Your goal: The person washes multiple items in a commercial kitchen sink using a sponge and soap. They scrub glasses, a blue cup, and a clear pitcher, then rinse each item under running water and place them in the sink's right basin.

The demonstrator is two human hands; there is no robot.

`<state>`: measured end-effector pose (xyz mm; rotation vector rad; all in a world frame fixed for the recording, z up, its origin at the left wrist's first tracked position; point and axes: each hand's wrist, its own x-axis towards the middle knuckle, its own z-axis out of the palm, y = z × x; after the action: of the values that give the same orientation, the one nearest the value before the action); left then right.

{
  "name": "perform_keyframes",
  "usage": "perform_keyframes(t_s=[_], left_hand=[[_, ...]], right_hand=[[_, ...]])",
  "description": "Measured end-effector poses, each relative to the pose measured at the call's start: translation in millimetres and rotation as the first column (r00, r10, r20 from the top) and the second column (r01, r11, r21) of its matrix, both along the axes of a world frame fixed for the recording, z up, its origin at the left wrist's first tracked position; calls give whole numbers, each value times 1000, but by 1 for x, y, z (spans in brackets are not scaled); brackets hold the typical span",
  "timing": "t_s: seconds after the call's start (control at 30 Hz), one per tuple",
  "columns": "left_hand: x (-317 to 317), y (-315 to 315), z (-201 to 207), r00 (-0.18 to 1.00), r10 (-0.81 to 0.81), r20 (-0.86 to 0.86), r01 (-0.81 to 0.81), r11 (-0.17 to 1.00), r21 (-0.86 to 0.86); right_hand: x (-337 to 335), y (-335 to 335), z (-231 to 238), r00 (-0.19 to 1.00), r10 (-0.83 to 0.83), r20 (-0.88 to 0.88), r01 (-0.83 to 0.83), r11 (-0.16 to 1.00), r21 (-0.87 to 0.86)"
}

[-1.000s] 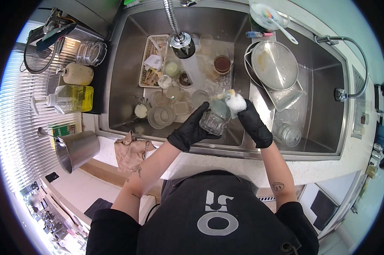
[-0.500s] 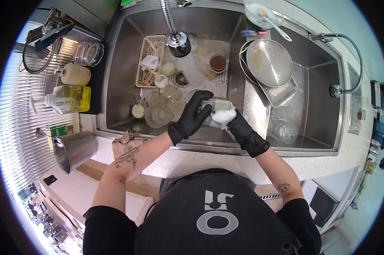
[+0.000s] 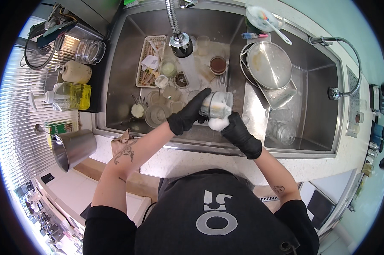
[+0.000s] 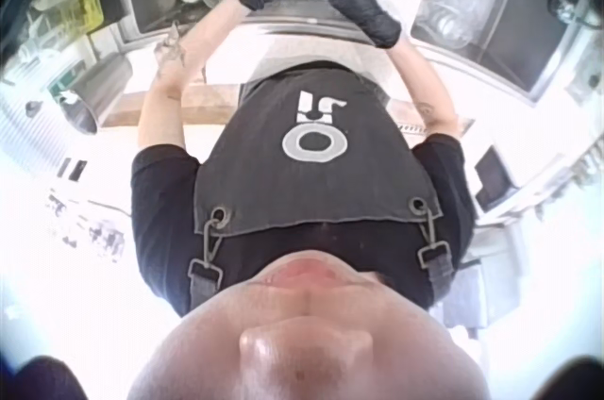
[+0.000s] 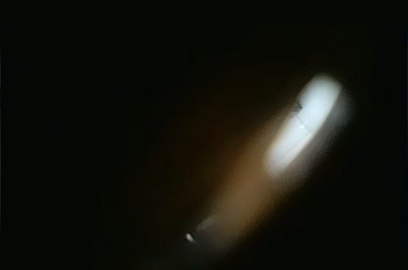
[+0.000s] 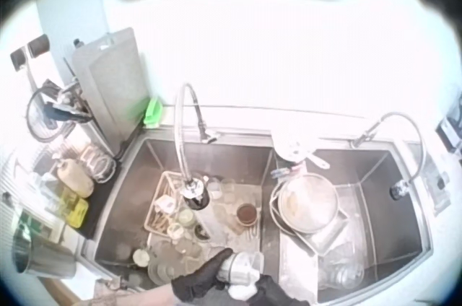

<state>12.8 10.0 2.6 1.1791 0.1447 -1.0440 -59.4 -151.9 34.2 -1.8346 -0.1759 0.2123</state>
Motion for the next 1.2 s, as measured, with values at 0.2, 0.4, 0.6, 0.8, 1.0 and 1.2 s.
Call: perform_keyframes(t_s=[0.2, 0.4, 0.6, 0.8, 1.0, 1.2], left_hand=[[-3, 2, 18, 997, -63, -33, 66, 992, 104], [-4, -11, 10, 988, 148, 37, -152, 980, 130], [3, 1, 13, 1000, 29, 12, -30, 985, 171], [14, -22, 11, 938, -155, 309, 265, 897, -355], [22, -26, 12, 405, -343, 848, 643, 766, 2], [17, -37, 28, 715, -324, 620, 554, 803, -219]], right_hand=[[-1, 0, -15, 945, -150, -291, 243, 917, 317], [0, -6, -17, 942, -266, -205, 286, 955, 74], [-6, -34, 7, 930, -364, -48, 367, 913, 180], [8, -55, 51, 928, 203, -314, -29, 877, 479], [27, -27, 75, 769, 487, 414, -321, 855, -408], [25, -33, 61, 839, 268, 473, -161, 953, -256]])
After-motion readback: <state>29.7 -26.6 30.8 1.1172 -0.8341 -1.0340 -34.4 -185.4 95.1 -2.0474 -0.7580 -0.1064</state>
